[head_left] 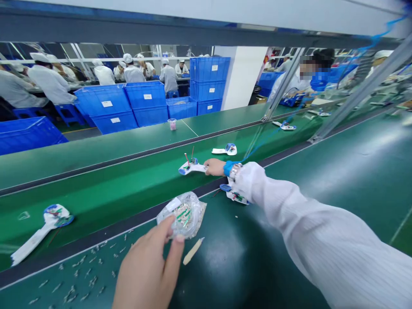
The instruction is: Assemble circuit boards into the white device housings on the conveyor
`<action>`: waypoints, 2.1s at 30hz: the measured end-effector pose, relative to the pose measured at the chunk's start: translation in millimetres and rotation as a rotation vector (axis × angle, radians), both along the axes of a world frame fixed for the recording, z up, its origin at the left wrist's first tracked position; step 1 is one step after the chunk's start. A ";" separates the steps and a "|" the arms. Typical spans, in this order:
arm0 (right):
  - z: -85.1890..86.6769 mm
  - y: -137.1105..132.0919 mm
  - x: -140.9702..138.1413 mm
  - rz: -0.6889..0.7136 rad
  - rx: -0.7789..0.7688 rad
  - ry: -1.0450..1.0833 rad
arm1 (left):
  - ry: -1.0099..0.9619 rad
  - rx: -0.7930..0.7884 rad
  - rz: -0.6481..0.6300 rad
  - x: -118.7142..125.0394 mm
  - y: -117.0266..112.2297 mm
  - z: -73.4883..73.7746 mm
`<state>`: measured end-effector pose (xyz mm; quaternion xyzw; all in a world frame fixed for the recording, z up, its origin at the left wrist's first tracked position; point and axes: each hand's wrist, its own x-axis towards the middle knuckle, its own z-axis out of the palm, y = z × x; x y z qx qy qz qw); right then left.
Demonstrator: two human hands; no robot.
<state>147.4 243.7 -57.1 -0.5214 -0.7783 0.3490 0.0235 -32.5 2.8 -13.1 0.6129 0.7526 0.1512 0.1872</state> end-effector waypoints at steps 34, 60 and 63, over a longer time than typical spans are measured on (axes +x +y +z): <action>-42.7 -185.0 -53.0 0.370 -1.612 1.371 | -1.442 0.378 0.315 33.8 1.5 9.2; 59.0 -180.3 -34.6 -0.038 0.088 0.943 | -0.477 0.642 0.268 29.2 -10.8 11.6; 54.8 -176.3 -35.4 -0.045 0.000 0.999 | -0.455 0.591 0.193 22.4 -10.7 9.9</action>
